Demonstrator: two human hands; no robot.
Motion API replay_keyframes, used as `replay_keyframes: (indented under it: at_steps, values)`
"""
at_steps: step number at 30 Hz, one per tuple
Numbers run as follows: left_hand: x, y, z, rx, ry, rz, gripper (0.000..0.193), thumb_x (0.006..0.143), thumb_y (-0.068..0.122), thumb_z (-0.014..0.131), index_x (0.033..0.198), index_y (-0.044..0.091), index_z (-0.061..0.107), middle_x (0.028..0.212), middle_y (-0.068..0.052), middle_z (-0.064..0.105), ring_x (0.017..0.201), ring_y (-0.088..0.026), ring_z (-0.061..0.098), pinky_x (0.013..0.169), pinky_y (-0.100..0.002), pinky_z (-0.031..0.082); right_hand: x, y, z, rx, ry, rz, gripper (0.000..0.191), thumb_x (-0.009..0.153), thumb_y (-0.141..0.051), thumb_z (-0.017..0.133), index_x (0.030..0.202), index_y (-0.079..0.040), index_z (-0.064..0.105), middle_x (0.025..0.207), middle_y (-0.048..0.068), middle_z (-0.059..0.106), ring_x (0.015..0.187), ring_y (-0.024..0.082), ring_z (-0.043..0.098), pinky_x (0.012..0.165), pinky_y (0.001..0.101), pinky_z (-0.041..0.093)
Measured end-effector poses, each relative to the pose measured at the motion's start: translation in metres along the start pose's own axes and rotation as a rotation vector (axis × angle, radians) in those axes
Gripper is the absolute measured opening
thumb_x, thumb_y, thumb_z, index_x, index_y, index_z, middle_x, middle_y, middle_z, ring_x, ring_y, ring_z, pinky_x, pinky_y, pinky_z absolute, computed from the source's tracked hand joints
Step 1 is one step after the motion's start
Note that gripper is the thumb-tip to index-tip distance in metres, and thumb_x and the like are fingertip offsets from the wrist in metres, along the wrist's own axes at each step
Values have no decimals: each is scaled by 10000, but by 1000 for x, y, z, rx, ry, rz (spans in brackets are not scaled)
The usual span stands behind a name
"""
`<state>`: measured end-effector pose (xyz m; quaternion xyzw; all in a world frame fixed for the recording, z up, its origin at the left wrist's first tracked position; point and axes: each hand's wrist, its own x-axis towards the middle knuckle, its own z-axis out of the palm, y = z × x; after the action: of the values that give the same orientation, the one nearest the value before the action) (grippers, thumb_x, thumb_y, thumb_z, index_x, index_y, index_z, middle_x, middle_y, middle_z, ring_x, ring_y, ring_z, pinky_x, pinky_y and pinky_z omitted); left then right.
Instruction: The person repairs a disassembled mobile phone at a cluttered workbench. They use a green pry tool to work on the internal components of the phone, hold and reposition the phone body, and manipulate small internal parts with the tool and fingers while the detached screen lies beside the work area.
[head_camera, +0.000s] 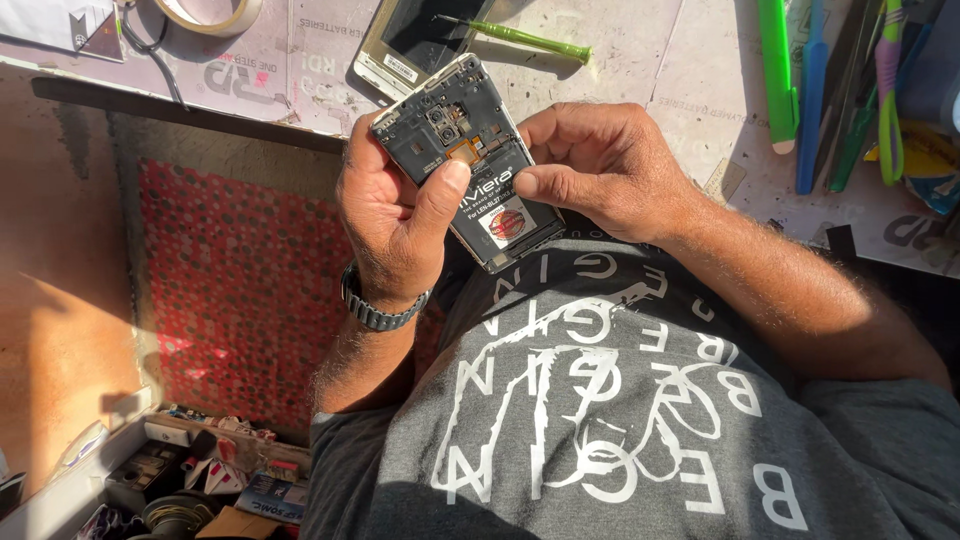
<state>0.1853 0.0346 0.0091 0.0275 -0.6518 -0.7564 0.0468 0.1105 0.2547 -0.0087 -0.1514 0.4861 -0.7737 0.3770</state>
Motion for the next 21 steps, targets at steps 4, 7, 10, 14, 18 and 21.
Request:
replay_keyframes:
  at_steps: [4,7,10,14,18,21]
  values:
    - [-6,-2,0,80,-30,-12,271,1077,104,703,1257,-16,540,1128,-58,673,1015,-54,621,955,-241,542,0,9,-5,-39,0,-50,329,1051,-155,664,1293,66,630,1151,153,735,1060,158,716,931,291,627]
    - [-6,-4,2,74,-35,-21,280,1068,105,708,1259,-17,544,1128,-57,674,1014,-56,620,948,-241,539,-2,13,-8,-105,40,-30,359,1061,-236,641,1275,53,660,1039,116,732,929,116,685,800,252,597]
    - [-5,-5,2,73,-45,-27,288,1060,103,709,1266,-16,548,1128,-66,688,1016,-61,636,942,-247,553,-2,15,-9,-95,53,-34,378,1083,-276,630,1272,47,679,972,88,713,848,98,641,726,233,556]
    - [-6,-3,1,85,-59,-31,317,1054,99,708,1302,-14,547,1131,-75,697,1017,-65,655,929,-255,574,-1,16,-12,-87,46,-80,376,1092,-289,635,1265,42,679,999,74,712,874,99,650,762,244,580]
    - [-9,-5,2,112,-74,-27,339,1057,104,703,1324,-21,536,1142,-86,699,1025,-72,672,924,-262,594,-2,18,-13,-47,39,-86,353,1081,-271,668,1245,42,678,1010,80,707,875,100,650,763,253,585]
    - [-8,-6,1,143,-80,-20,361,1055,109,701,1348,-19,533,1136,-91,701,1017,-76,684,909,-262,608,-2,20,-14,-29,37,-87,339,1080,-262,670,1238,38,682,1007,78,710,877,100,659,767,255,594]
